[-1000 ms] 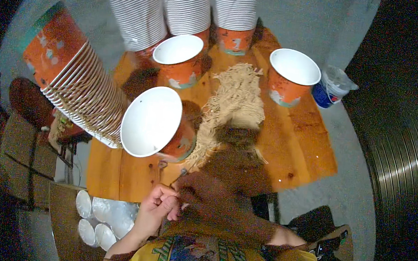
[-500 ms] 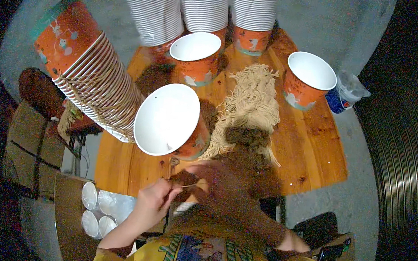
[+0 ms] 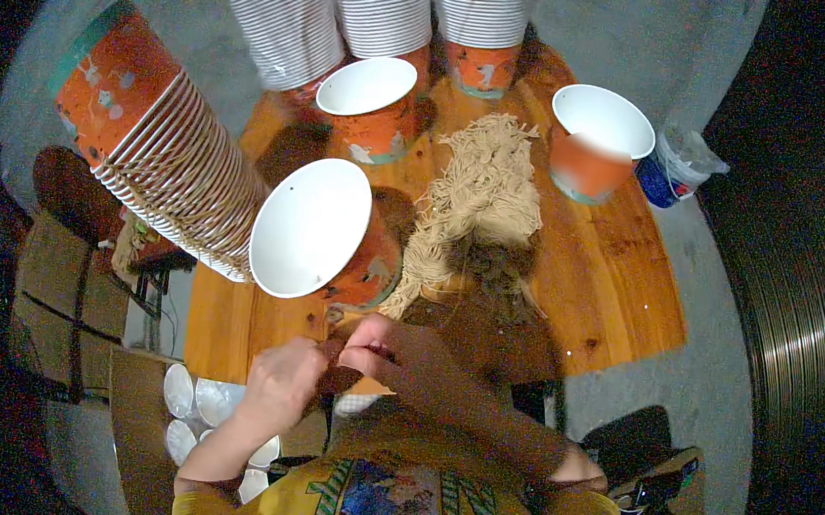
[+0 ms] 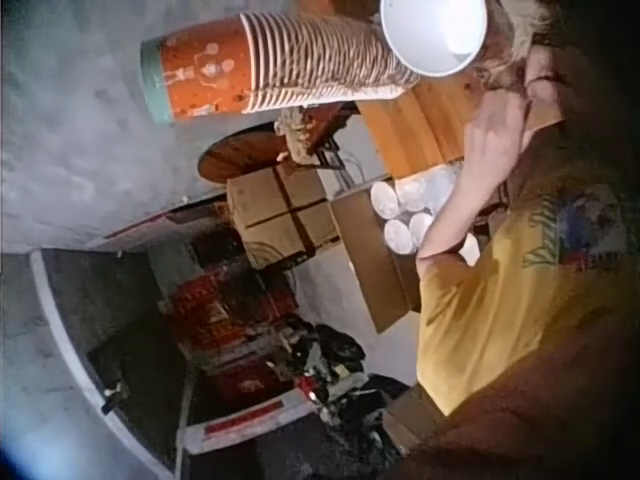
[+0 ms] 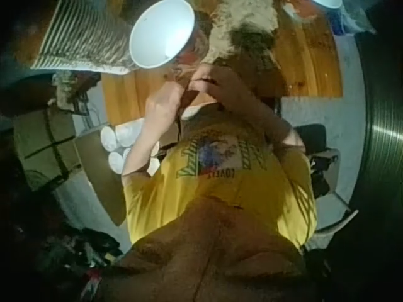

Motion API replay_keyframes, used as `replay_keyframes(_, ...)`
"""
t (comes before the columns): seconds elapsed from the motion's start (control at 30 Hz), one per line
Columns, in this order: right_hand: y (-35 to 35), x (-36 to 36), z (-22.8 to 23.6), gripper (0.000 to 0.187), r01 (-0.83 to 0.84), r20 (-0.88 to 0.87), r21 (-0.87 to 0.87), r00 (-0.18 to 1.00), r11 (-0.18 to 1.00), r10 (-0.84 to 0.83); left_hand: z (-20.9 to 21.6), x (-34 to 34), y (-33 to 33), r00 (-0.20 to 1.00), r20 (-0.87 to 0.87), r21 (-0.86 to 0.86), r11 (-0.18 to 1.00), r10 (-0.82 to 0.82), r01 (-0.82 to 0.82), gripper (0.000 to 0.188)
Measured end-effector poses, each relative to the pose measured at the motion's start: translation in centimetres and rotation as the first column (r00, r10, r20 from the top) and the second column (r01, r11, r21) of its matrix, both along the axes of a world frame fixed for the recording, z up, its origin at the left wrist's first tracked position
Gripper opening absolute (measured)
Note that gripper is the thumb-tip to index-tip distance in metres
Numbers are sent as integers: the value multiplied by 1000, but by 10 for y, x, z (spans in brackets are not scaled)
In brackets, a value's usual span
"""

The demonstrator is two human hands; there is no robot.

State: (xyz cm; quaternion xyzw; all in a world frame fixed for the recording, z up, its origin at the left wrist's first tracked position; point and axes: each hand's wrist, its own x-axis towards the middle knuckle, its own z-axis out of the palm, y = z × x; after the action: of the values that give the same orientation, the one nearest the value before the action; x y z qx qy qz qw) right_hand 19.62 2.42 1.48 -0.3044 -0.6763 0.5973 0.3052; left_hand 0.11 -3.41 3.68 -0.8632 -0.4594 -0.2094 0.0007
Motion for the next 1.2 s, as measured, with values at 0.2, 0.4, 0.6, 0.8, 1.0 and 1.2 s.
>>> replay_keyframes(0.2,7,5,-1,11,-76,-16,-181,997,981,74,8,8,6,995,98,-23,999,-37,39,13)
replay_keyframes(0.4,12,11,-3,12,-128,22,-174,991,976,134,9,12,6,973,224,-216,976,62,-13,15)
replay_keyframes(0.6,8,8,-3,12,-95,63,-97,993,991,101,7,8,8,922,362,-312,950,140,-22,12)
replay_keyframes(0.8,11,5,-9,9,114,-38,-2,993,993,-114,26,-1,37,950,214,91,964,227,-251,24)
replay_keyframes(1.0,19,-10,-18,9,216,-3,261,975,941,-223,25,-27,62,897,393,-194,972,200,-131,20)
replay_keyframes(1.2,32,-27,-12,15,412,-260,625,911,663,-321,57,-31,64,690,623,-553,831,368,57,26)
